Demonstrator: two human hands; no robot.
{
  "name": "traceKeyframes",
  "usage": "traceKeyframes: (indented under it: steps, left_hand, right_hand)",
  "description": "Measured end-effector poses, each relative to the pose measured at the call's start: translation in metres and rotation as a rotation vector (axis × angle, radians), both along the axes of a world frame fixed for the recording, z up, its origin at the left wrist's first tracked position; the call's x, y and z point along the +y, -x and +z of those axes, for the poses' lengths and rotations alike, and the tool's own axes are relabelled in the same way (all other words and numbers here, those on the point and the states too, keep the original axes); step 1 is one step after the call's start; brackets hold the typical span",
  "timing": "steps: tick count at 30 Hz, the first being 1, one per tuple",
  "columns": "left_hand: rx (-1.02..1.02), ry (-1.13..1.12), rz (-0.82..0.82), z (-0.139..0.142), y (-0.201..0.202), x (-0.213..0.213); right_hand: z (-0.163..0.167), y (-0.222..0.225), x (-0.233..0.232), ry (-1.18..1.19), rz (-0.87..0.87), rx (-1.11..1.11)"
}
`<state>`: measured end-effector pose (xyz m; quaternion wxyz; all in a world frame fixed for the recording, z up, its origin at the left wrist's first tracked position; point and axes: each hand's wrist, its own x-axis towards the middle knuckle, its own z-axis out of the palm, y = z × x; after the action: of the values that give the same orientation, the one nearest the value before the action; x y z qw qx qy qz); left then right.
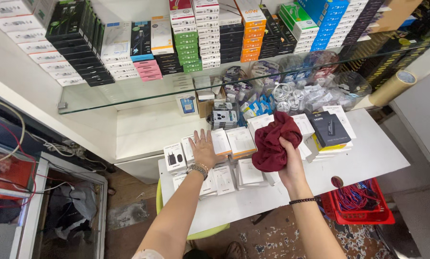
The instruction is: The person stacks white product boxes on the counter and places them one by one onto a glass display shelf, arranging them in rows. They then pick up a red cloth and wipe dust off several boxes before continuing to arrange the boxes on the shelf.
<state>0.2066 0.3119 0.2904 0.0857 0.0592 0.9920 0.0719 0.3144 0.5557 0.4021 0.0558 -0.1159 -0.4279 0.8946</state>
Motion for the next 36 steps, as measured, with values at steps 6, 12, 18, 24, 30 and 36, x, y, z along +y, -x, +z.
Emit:
traceKeyframes:
  steps: [6,12,18,24,30,36]
  left_hand:
    - [-0.131,0.124,-0.108,-0.004,0.024,-0.005]
    - [0.256,-0.441,0.012,-0.015,0.016,-0.002]
    - [0.484,-0.672,0.24,-0.022,0.007,-0.053]
    - [0.213,-0.635,0.711,-0.018,0.002,-0.147]
    - [-0.222,-0.881,0.694,-0.036,-0.013,-0.176]
    - [-0.064,-1.099,0.754,-0.038,-0.013,-0.181]
  right_hand:
    - [-0.021,-0.012,0.012,0.116,0.036,-0.031]
    - [-0.02,-0.014,0.036,0.199,-0.043,0.047]
    - [-0.015,0.001,0.015,0.251,-0.016,0.117]
    - [-0.028,0.021,-0.05,0.181,0.04,0.2]
    - [-0.061,0.042,-0.109,0.287,0.101,0.101]
    - [-0.062,0.057,-0.126,0.247,0.178,-0.002]
